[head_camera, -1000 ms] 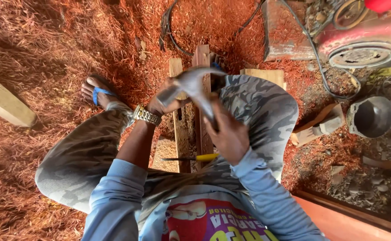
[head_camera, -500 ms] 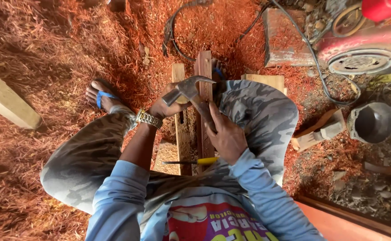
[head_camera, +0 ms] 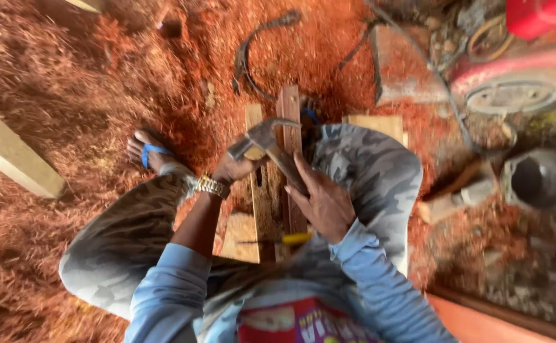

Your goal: Hammering a wooden piece using a hammer and a yellow-handled tool.

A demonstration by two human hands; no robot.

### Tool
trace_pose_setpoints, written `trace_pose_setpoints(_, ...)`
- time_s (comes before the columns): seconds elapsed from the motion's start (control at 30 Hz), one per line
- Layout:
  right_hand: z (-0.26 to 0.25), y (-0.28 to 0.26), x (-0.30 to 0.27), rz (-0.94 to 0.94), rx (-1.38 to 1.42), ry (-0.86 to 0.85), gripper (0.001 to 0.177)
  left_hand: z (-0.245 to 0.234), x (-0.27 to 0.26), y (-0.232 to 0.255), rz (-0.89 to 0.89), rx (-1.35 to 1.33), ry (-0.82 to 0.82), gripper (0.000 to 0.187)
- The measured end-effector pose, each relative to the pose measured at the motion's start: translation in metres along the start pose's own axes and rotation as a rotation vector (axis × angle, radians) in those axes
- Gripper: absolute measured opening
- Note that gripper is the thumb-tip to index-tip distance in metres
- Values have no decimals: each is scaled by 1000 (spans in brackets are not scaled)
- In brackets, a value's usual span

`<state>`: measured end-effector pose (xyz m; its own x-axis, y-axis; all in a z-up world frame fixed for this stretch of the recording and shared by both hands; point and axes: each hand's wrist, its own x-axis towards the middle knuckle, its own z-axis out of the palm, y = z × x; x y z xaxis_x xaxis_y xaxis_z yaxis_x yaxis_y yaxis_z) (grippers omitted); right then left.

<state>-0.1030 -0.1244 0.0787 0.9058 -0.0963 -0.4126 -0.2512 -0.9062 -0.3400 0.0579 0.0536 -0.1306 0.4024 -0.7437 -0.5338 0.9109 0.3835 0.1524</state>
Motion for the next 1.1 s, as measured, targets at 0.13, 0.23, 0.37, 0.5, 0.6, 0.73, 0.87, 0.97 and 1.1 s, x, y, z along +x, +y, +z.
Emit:
trace_pose_setpoints(0.13, 16, 14, -32, -431, 121, 550, 67, 37, -60, -55, 534, 1594, -42, 46)
trace_pose_setpoints(0.23, 7, 15, -28, -422, 283, 575, 63, 64, -77, -65, 613, 2033, -213, 38)
trace_pose_setpoints(0.37, 7, 20, -26, -234, 519, 365, 64, 67, -78, -71, 512, 2271, -252, 32)
trace_pose_setpoints(0.5, 6, 13, -45, -100, 458, 231, 66, 32, -25, -37, 114, 1919, 8, 32)
trace_pose_setpoints(0.6, -5, 9, -44, -377, 492, 501, 60, 11, 33, 0, 450, 1258, 148, 35)
trace_pose_setpoints(0.73, 2, 23, -48, -365, 437, 492, 65, 25, 24, 4, 687, 884, -523, 53)
trace_pose_setpoints(0.87, 3, 32, -58, -309, 478, 446, 67, 34, 4, -10, 247, 447, -522, 80)
trace_pose_setpoints(0.97, -11, 23, -59, -353, 465, 520, 66, 25, 0, -5, 925, 1522, -162, 88)
trace_pose_setpoints(1.1, -24, 15, -64, -308, 483, 484, 69, -4, 19, -18, 400, 661, -260, 81)
